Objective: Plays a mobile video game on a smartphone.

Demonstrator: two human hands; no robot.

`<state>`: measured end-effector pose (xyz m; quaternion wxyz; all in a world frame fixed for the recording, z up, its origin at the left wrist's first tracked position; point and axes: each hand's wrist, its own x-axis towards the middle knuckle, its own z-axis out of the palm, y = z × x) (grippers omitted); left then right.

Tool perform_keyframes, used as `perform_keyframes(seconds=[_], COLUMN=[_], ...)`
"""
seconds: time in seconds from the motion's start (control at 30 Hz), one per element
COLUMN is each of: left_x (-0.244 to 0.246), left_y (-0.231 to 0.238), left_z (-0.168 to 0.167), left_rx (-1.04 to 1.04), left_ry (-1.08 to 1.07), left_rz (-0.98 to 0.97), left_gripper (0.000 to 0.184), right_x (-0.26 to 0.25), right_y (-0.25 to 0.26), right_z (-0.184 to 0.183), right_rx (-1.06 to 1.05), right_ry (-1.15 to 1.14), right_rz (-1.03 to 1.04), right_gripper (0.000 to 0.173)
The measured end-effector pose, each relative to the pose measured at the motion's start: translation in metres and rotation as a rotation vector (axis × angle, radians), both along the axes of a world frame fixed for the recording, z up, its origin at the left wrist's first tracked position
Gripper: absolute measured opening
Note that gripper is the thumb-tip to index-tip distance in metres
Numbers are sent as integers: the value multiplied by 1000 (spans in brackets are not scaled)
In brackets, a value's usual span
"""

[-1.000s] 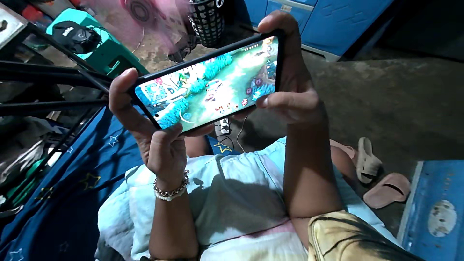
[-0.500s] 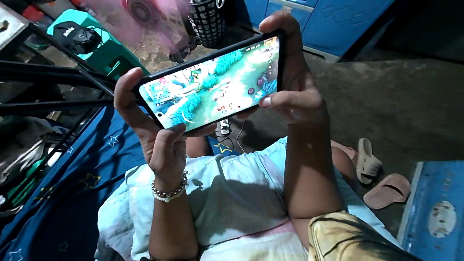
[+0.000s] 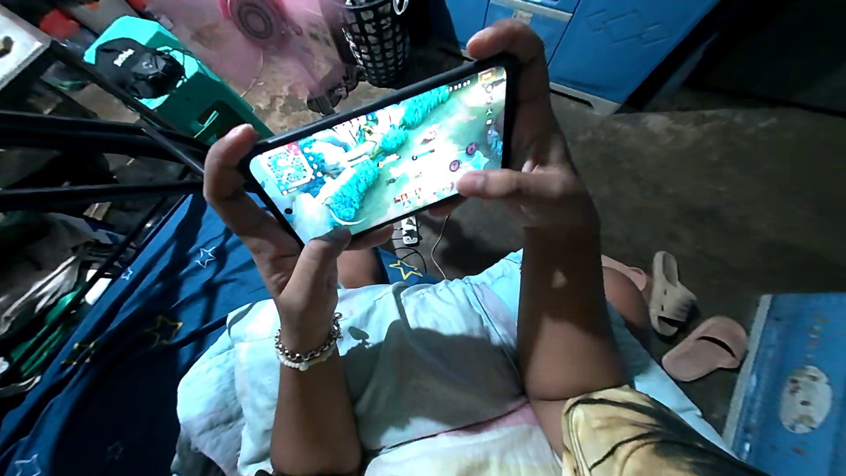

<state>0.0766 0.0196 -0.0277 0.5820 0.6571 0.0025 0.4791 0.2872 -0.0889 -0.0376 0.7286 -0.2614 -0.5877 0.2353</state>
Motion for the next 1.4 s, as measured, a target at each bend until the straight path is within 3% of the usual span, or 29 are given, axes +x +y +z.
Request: perform_keyframes(seconds=[0.5,1.4], left_x=[1,-1], left_y=[-3,-1], left_z=[0,0], left_rx=[-22,25], left_ry=[4,48], left_rz=[0,11], left_gripper=[91,98], right_x=[2,1], right_y=[-3,-6], right_z=[1,3], right_rx=[-38,-60], right_ry=[101,120], right_rz=[112,113], right_gripper=[77,80])
